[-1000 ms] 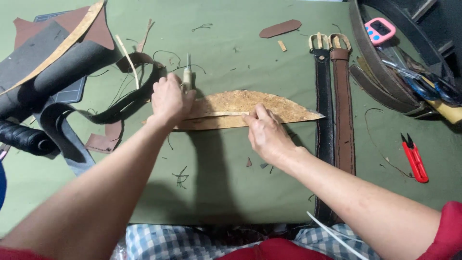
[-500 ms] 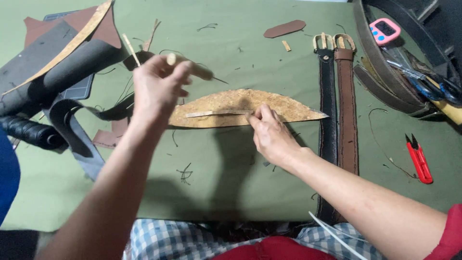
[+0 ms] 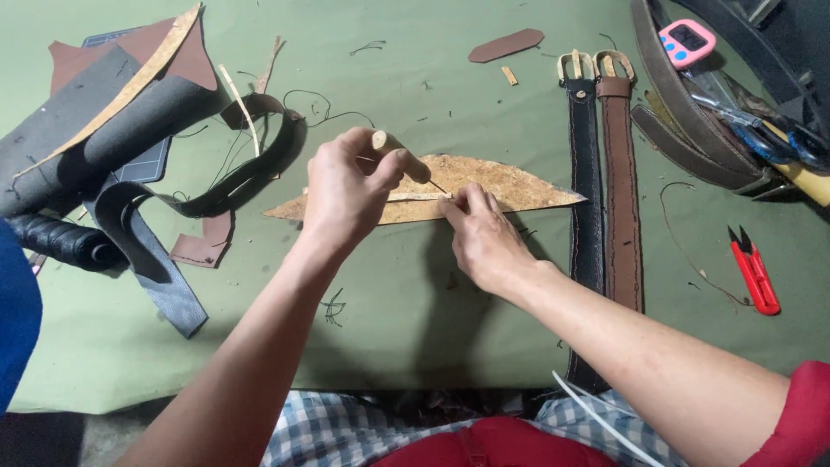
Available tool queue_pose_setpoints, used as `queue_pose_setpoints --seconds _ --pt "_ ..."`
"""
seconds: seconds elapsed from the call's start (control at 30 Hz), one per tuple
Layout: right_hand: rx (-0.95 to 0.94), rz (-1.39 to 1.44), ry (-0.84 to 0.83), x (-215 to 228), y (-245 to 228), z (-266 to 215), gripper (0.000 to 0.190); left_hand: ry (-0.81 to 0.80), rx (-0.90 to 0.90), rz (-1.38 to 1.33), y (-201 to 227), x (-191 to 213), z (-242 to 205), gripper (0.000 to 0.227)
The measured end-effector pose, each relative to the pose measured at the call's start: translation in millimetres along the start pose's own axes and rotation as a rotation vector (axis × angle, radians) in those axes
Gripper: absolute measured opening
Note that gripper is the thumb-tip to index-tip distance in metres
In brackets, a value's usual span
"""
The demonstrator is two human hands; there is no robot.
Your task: Filing the edges of a leather piece and a wooden component, followed by using an awl to poke holes in the leather.
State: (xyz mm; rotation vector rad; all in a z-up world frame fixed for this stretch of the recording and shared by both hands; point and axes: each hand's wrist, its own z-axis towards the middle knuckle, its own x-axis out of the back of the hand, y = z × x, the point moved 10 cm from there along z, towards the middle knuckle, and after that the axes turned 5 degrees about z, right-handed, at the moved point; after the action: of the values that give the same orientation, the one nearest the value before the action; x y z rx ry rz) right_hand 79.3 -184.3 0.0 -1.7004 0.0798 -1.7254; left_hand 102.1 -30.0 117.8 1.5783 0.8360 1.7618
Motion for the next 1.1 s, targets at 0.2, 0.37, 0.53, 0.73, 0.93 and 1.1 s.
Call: queue_pose_setpoints --seconds 0.2,0.37,0.53,0.73,0.93,1.1 --pt "-0.006 -0.005 0.005 -15 20 -1 0.051 -0.011 -0.094 0.072 6 -12 9 0.014" --pt "-0.025 0.004 0.001 -14 18 1 0.051 0.000 -0.136 0.121 11 -18 14 0.016" --pt "-0.067 0.011 -0.032 -16 19 2 0.051 0.001 -0.184 0.135 18 -26 18 0.015" --pt "-0.084 -0.070 -0.029 -26 26 5 0.052 -0.042 -0.271 0.145 43 -34 11 0.019" --pt "-0.080 -0.050 -0.049 -22 20 4 0.054 -0.059 -0.281 0.176 40 -41 14 0.015" --pt "-0.107 0.096 -0.051 -25 33 7 0.037 -0.011 -0.292 0.169 33 -40 20 0.021"
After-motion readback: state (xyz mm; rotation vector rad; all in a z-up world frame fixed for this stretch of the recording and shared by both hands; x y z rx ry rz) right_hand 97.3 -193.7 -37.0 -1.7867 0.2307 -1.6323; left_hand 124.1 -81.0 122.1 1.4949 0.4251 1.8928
